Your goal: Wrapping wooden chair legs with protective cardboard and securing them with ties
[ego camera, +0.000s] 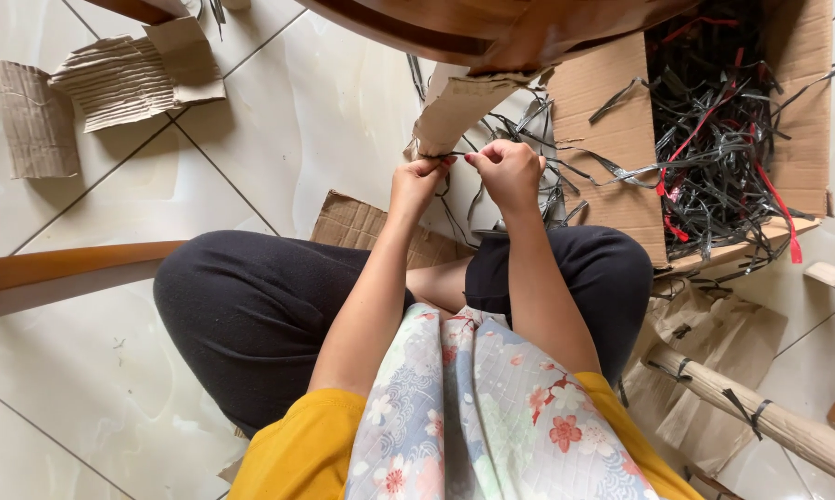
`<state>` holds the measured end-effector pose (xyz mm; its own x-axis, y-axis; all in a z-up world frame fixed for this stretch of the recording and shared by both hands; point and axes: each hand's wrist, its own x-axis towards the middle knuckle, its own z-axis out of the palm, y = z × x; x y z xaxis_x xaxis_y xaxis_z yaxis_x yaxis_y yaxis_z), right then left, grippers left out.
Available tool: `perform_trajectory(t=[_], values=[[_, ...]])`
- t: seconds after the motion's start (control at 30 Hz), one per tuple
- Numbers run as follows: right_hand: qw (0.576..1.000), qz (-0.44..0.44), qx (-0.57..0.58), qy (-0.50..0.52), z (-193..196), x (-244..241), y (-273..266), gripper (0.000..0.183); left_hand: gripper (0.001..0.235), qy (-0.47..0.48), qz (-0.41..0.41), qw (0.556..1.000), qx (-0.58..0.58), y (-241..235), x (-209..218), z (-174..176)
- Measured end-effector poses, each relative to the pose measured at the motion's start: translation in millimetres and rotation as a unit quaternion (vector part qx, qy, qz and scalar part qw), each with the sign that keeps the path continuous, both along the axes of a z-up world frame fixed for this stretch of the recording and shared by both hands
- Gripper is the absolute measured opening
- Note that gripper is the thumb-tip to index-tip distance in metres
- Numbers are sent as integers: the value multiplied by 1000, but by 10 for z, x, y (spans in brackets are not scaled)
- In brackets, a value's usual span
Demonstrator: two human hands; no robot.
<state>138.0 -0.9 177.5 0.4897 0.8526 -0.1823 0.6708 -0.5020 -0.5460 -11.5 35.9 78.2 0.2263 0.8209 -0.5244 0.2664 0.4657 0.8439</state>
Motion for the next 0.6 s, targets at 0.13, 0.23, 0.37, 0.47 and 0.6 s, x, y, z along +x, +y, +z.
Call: perform_trajectory(t=[0.13,0.23,0.37,0.47,0.6], values=[[997,4,-37,68,131,-81,-73,13,18,34,-10,999,0,27,25,-183],[989,23,-24,146,51,-226,-129,7,18,-3,13,1000,-10,17,48,-142],[989,25,-59,136,-225,-472,-167,10,17,-93,70,990,-74,-7,36,155],[989,9,-48,139,-343,-562,-195,13,17,-163,107,973,-124,1,17,259],[985,-30,-50,160,-560,-462,-226,14,23,-74,57,990,-103,-10,-16,570]])
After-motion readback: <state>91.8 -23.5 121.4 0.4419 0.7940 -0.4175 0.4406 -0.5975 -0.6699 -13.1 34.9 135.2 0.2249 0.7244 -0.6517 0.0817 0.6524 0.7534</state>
